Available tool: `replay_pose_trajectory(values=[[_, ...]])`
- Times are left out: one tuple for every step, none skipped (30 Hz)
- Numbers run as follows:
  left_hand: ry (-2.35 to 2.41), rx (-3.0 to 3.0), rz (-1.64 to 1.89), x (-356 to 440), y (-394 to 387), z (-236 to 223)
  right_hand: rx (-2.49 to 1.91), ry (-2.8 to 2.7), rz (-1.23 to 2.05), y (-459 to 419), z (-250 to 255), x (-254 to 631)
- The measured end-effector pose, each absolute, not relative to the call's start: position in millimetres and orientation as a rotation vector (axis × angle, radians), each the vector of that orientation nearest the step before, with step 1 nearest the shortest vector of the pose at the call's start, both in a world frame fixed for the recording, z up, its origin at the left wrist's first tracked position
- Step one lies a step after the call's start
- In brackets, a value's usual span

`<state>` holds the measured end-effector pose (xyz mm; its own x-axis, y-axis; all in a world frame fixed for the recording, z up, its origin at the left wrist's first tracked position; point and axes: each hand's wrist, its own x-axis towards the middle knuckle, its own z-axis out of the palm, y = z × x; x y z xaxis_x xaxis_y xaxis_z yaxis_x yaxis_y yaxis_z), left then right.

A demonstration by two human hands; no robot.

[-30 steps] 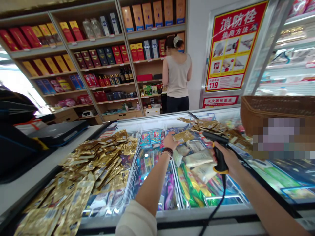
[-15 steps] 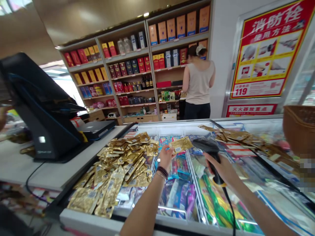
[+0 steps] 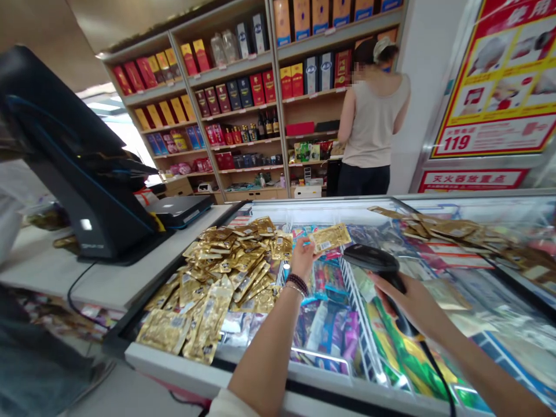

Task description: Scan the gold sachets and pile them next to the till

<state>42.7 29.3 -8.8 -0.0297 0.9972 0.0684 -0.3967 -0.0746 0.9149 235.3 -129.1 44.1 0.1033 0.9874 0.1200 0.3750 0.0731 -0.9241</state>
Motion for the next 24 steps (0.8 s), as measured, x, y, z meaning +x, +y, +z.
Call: replay_pose_trajectory(values=[[0.869,0.946,1.436,43,29,-9,-1.464,-1.437,0.834,-129,44,234],[0.863,0.944,1.434,43,29,-9,-1.474,-1.443,0.827,-129,44,233],[0.859,0.94,1.435,44,28,-9,-1.485,-1.446,0.821,-129,45,232],[0.86,0.936,1.439,44,28,-9,-1.497,-1.448,0.815,-130,44,232],[0.864,0.932,1.443,45,28,-9,-1.508,-1.447,0.808,-130,44,231],[0.87,0.93,1.449,45,28,-9,-1.519,-1.446,0.804,-130,44,231],[0.875,0.93,1.455,46,28,-9,-1.526,-1.444,0.803,-130,44,230],[0.879,0.931,1.46,46,28,-10,-1.531,-1.443,0.804,-130,44,231],[0.881,0.933,1.466,46,28,-10,-1.535,-1.441,0.807,-130,43,231],[0.881,0.935,1.47,46,29,-10,-1.538,-1.441,0.811,-130,43,232],[0.882,0.938,1.47,46,29,-10,-1.539,-1.443,0.813,-130,42,233],[0.882,0.941,1.468,45,29,-10,-1.54,-1.446,0.815,-130,41,233],[0.881,0.945,1.461,45,29,-10,-1.541,-1.448,0.816,-130,41,234],[0.879,0.949,1.454,44,29,-10,-1.541,-1.45,0.816,-130,41,234],[0.878,0.951,1.446,44,29,-10,-1.542,-1.45,0.814,-130,41,234],[0.877,0.952,1.44,44,28,-10,-1.541,-1.447,0.813,-130,42,233],[0.878,0.95,1.439,44,28,-10,-1.539,-1.442,0.813,-130,43,232],[0.879,0.944,1.439,44,28,-10,-1.534,-1.435,0.815,-131,44,232],[0.88,0.936,1.442,44,27,-9,-1.529,-1.424,0.819,-131,45,232],[0.881,0.927,1.445,44,27,-8,-1.521,-1.413,0.828,-131,46,232],[0.884,0.918,1.451,44,27,-7,-1.511,-1.406,0.847,-131,46,233],[0.894,0.908,1.461,43,27,-5,-1.502,-1.398,0.872,-130,44,236],[0.911,0.901,1.478,41,27,-2,-1.495,-1.388,0.901,-129,41,239],[0.93,0.898,1.502,38,27,1,-1.488,-1.377,0.944,-127,37,242]])
